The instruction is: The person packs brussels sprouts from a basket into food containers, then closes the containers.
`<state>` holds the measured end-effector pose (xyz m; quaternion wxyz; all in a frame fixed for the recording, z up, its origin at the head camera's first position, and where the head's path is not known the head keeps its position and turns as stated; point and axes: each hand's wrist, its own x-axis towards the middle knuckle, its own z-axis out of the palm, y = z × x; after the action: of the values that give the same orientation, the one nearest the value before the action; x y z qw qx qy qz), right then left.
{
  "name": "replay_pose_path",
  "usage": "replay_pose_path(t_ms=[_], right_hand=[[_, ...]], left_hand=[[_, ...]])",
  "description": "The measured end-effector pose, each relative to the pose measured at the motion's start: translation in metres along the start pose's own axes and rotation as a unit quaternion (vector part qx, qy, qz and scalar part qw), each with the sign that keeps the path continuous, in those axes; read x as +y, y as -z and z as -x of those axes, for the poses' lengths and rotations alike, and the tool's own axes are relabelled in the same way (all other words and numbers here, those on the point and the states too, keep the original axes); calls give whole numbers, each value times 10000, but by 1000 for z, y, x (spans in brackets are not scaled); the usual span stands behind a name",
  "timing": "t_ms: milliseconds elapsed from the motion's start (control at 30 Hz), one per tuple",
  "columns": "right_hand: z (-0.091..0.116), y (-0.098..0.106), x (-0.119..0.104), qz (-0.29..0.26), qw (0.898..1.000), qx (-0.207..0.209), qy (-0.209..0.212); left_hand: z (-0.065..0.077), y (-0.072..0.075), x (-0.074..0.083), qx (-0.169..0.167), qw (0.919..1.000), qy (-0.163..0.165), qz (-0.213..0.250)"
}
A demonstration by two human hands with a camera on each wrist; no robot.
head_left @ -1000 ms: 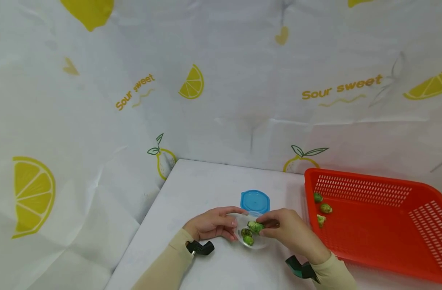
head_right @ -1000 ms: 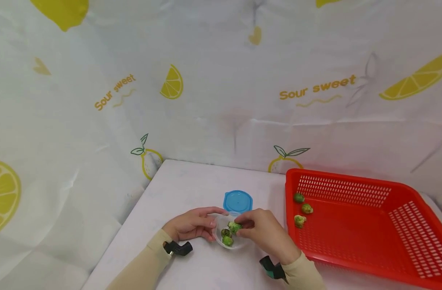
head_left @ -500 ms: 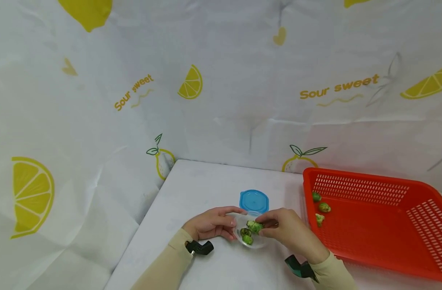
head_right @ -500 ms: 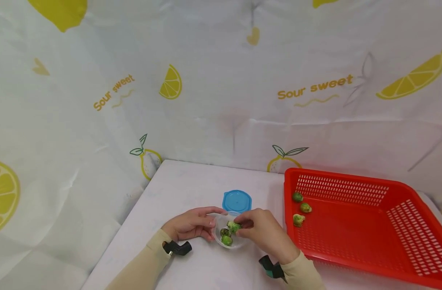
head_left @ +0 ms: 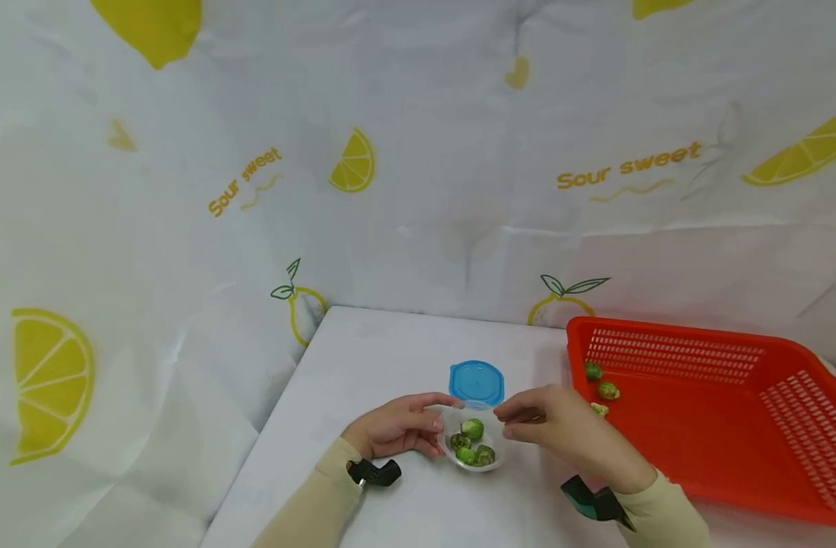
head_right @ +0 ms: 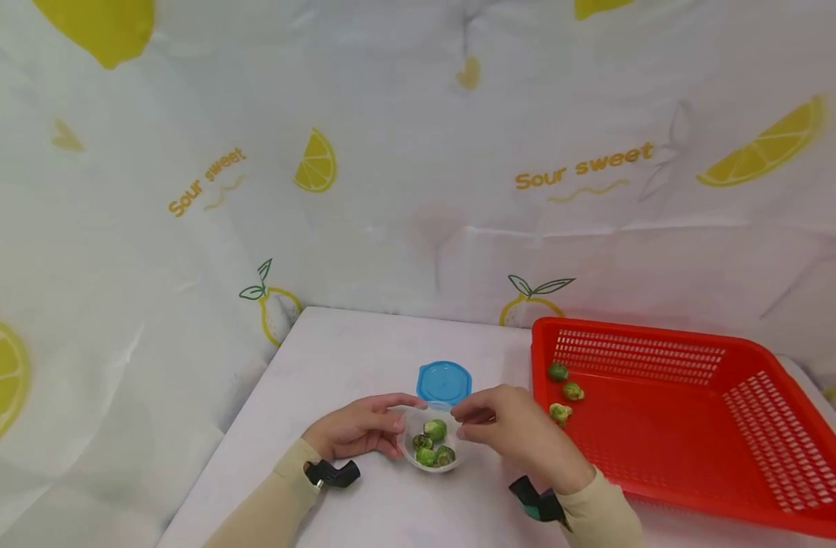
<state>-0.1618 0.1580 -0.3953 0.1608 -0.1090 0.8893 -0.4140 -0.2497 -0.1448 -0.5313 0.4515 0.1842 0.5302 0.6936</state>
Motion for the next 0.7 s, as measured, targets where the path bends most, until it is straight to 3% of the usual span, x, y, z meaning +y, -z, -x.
replay_pose_path(t_ms=[167,267,467,700], right_hand=[[14,42,-1,426,9989,147,162],[15,69,9,667,9973,207,205],[6,113,53,1057,9941,233,-58],[-5,142,106,987,9944,55,-365]], left_hand=[[1,-1,-2,63,10000,-24,-46],[2,0,-2,58,10000,-64,-35],[3,-2,-2,46,10000,-33,42],[3,-4,-1,-20,10000,-49,67]])
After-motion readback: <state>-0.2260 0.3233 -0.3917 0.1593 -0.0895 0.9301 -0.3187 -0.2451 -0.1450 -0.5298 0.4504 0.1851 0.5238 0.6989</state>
